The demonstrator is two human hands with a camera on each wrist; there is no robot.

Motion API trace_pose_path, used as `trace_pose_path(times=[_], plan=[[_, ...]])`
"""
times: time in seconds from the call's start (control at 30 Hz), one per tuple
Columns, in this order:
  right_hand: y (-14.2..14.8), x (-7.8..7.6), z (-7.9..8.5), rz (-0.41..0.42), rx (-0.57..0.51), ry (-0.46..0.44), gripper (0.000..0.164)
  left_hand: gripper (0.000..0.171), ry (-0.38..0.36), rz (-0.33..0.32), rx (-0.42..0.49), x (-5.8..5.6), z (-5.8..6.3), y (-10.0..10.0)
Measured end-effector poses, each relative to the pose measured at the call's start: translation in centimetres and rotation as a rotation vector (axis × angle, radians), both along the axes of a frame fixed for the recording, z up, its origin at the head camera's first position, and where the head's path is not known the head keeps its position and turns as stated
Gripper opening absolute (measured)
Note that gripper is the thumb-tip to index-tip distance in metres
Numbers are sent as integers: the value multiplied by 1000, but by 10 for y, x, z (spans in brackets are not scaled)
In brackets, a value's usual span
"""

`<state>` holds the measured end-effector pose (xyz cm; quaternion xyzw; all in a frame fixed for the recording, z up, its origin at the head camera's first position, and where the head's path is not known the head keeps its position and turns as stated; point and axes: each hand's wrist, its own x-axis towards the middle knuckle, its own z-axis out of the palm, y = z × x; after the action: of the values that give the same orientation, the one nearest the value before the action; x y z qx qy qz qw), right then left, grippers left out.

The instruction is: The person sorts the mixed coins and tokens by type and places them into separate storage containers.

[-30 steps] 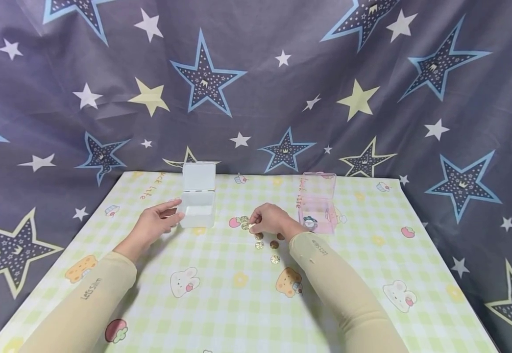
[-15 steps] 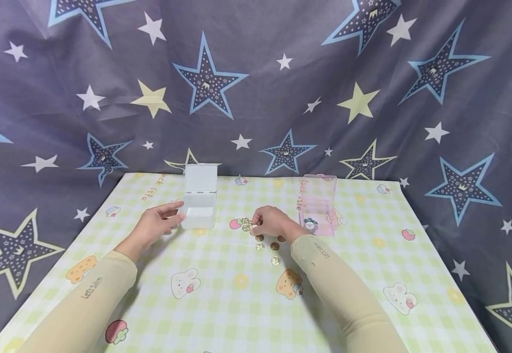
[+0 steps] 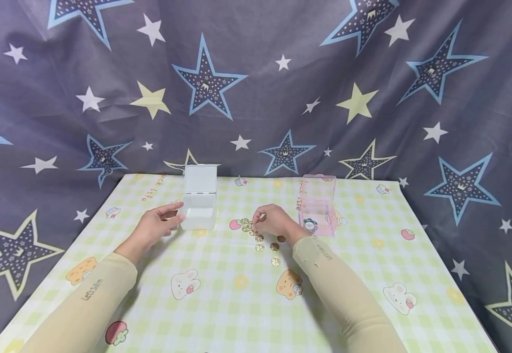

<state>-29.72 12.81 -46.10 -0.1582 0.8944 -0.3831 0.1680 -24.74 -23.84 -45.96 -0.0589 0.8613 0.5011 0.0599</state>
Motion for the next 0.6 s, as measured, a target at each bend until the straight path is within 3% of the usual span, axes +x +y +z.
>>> trace_pose_path(times=[0.6], plan=[[9, 0, 2, -35, -32, -125, 20, 55, 0, 19, 5, 0, 2, 3]])
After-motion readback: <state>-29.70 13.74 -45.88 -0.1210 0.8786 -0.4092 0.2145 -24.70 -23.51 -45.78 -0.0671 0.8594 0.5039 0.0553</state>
